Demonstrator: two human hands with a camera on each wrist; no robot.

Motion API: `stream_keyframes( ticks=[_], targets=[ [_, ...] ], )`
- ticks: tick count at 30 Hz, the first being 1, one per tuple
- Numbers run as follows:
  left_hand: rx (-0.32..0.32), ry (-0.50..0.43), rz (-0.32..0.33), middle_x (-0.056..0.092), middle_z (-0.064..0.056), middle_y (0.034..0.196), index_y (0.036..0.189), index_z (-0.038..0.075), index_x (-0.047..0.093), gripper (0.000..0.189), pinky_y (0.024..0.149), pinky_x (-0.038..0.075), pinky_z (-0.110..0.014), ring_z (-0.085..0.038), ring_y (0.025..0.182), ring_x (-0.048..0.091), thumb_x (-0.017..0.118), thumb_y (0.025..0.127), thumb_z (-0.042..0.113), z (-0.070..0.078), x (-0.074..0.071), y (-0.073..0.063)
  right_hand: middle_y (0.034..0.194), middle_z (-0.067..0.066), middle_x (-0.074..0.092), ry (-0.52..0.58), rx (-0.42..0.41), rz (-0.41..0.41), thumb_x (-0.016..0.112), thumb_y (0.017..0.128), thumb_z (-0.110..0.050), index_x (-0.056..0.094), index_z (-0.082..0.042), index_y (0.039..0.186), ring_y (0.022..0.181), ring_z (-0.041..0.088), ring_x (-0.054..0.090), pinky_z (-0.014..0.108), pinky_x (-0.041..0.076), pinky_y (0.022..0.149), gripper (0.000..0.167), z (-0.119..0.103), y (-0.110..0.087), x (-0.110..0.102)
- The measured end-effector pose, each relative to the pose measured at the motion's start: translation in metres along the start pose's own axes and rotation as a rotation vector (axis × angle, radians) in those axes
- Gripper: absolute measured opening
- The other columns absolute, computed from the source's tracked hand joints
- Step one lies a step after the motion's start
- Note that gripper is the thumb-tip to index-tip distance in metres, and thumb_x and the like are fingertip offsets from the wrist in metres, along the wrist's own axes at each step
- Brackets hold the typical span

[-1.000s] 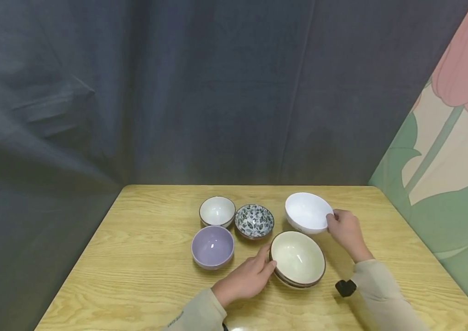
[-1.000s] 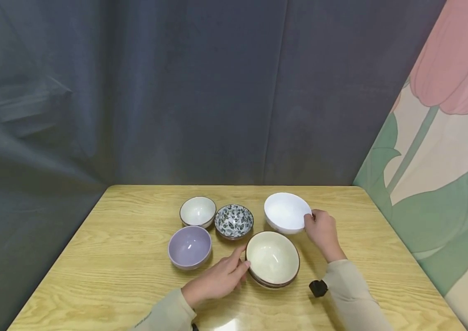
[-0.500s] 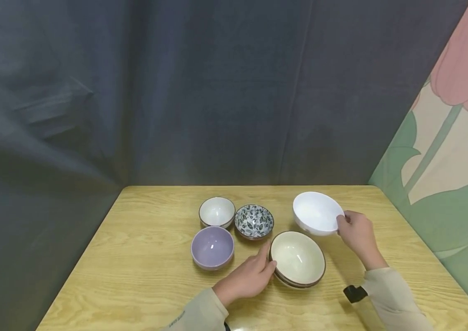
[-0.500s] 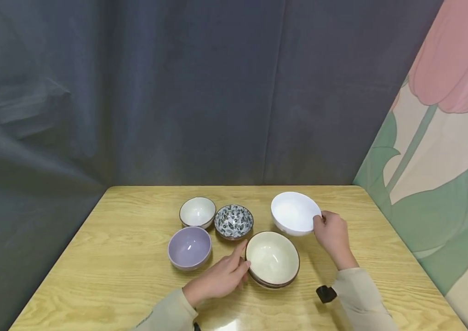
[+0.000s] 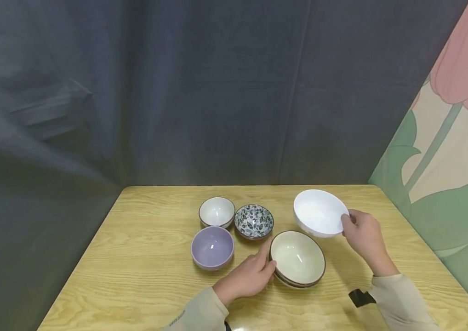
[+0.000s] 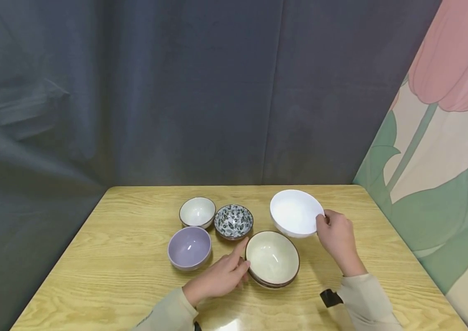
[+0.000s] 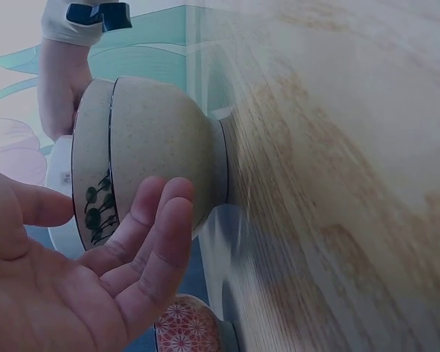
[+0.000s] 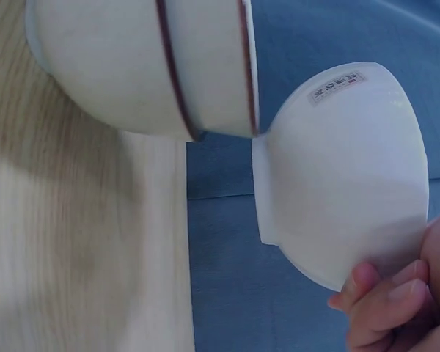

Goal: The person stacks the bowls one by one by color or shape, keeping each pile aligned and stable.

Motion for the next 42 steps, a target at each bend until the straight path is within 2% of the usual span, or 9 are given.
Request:
stream_keyframes(
  ticks=[6, 12, 16, 20, 26, 42],
  targets=[
    [-0.001, -0.003, -0.002, 0.064, 0.005, 0.078, 0.162, 0.019, 0.005, 0.067, 0.079, 0.049, -0.031, -0.005, 0.063, 0.054, 0.041, 0.107, 0.031, -0.001, 0.001, 0.000, 0.072, 0.013, 0.069, 0.001, -0.024, -0.001, 0.040, 0.102, -0.014, 0.066, 0.015, 0.113, 0.060, 0.016, 0.058, 0.027, 0.043, 0.047, 0.041, -0.006, -0.005, -0.005],
    [-0.001, 0.013, -0.008, 0.064, 0.006, 0.078, 0.162, 0.017, 0.005, 0.066, 0.084, 0.049, -0.032, -0.004, 0.065, 0.054, 0.039, 0.107, 0.031, -0.002, 0.002, 0.002, 0.082, 0.023, 0.071, 0.009, -0.029, -0.008, 0.041, 0.102, -0.014, 0.065, 0.016, 0.115, 0.063, 0.017, 0.062, 0.026, 0.046, 0.048, 0.040, -0.011, -0.011, -0.008],
    [0.003, 0.016, -0.006, 0.064, 0.006, 0.077, 0.162, 0.018, 0.004, 0.067, 0.082, 0.050, -0.032, -0.005, 0.063, 0.054, 0.038, 0.107, 0.032, -0.001, 0.002, 0.003, 0.087, 0.026, 0.072, 0.013, -0.033, -0.013, 0.041, 0.102, -0.014, 0.065, 0.016, 0.116, 0.064, 0.018, 0.065, 0.026, 0.048, 0.049, 0.041, -0.013, -0.015, -0.010],
    [0.002, 0.009, -0.010, 0.064, 0.006, 0.076, 0.162, 0.020, 0.001, 0.068, 0.082, 0.050, -0.032, -0.005, 0.061, 0.054, 0.038, 0.107, 0.034, 0.000, 0.002, 0.003, 0.085, 0.024, 0.072, 0.013, -0.046, -0.015, 0.042, 0.103, -0.014, 0.066, 0.015, 0.115, 0.064, 0.019, 0.064, 0.025, 0.047, 0.049, 0.040, -0.014, -0.020, -0.011],
    [-0.006, 0.008, -0.017, 0.064, 0.006, 0.077, 0.162, 0.017, 0.002, 0.068, 0.081, 0.050, -0.032, -0.006, 0.062, 0.054, 0.038, 0.107, 0.035, 0.000, 0.001, 0.001, 0.081, 0.019, 0.071, 0.006, -0.045, -0.036, 0.044, 0.103, -0.015, 0.067, 0.014, 0.113, 0.063, 0.016, 0.061, 0.025, 0.046, 0.049, 0.039, -0.016, -0.025, -0.010],
    [-0.002, -0.011, -0.025, 0.064, 0.004, 0.080, 0.162, 0.020, -0.001, 0.068, 0.076, 0.049, -0.030, -0.007, 0.062, 0.054, 0.037, 0.107, 0.033, -0.002, 0.000, 0.001, 0.090, 0.025, 0.072, 0.033, -0.054, -0.095, 0.043, 0.103, -0.014, 0.065, 0.015, 0.115, 0.065, 0.018, 0.064, 0.025, 0.050, 0.050, 0.039, -0.022, -0.034, -0.006]
  ],
)
Point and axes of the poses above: each hand's wrist, its own y-axis towards the middle knuckle, its own x-axis out of the palm, z = x × y, the point moved 1 cm from there along y, towards the middle knuckle
